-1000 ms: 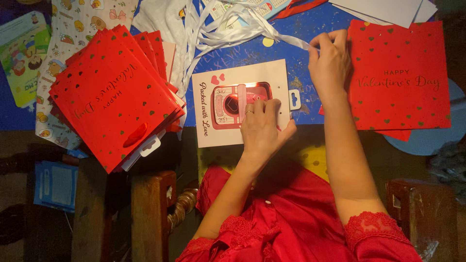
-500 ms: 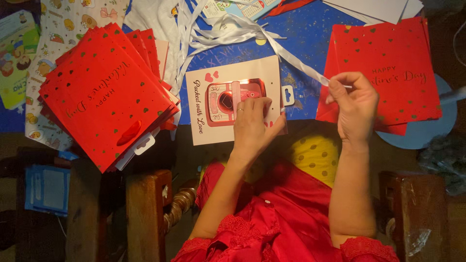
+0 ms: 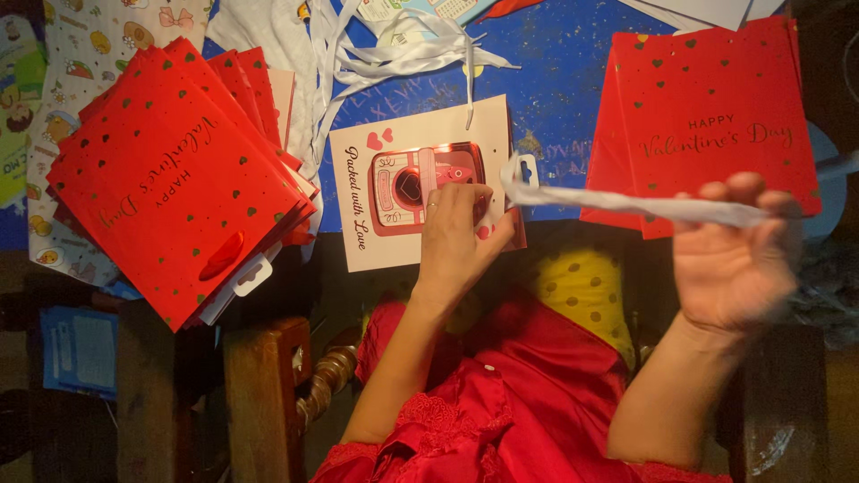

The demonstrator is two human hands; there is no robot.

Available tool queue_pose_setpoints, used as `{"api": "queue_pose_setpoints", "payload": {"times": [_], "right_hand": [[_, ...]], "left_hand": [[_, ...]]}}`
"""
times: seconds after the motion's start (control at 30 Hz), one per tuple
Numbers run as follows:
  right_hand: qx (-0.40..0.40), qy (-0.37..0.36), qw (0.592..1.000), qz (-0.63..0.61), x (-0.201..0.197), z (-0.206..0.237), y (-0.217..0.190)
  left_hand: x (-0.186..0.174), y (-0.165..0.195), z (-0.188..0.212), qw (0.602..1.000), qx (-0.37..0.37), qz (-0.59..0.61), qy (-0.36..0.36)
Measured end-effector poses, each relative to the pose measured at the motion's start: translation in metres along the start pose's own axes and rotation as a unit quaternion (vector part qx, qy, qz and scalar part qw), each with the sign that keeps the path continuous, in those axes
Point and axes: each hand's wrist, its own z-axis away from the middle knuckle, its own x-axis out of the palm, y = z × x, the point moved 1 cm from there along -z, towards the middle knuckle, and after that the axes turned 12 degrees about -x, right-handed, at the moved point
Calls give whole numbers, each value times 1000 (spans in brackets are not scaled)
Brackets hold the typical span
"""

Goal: The person assembles red Valentine's Day gift bags by folding and taping the bottom flaps, inserting white ribbons through the handles, and tying them into bows. They handle multiple bags and gift boxes, stacking completed items on the table.

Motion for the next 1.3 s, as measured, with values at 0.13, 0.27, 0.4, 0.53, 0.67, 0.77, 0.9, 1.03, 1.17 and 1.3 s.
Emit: {"api": "queue_pose_setpoints", "payload": {"times": [0.13, 0.27, 0.4, 0.53, 0.67, 0.77, 0.9, 1.03, 1.17, 1.3], "right_hand": [[-31, -9, 989, -147, -38, 3, -38], [-29, -218, 935, -277, -22, 16, -38], [146, -320, 926, -139, 39, -12, -9], [116, -213, 861, 446, 103, -17, 61], [-45, -318, 719, 617, 133, -26, 102], [-30, -321, 673, 666, 136, -29, 111], [-27, -322, 700, 637, 131, -31, 115], [-12, -328, 720, 611, 124, -31, 123], [-2, -319, 747, 583, 120, -29, 132], [18, -310, 769, 559, 117, -27, 136]], "left_hand": [[-7, -6, -1, 997, -30, 35, -59], [-8, -7, 2, 993, -50, 73, -77], [-9, -6, -1, 988, -73, 94, -94], [-16, -8, -8, 984, -93, 107, -111], [-17, -7, -12, 987, -84, 91, -100], [-17, -8, -14, 988, -80, 87, -101], [-16, -9, -17, 987, -76, 89, -109], [-13, -10, -18, 988, -79, 88, -104], [-15, -17, -23, 985, -91, 105, -103], [-11, -19, -28, 983, -129, 114, -58]]}}
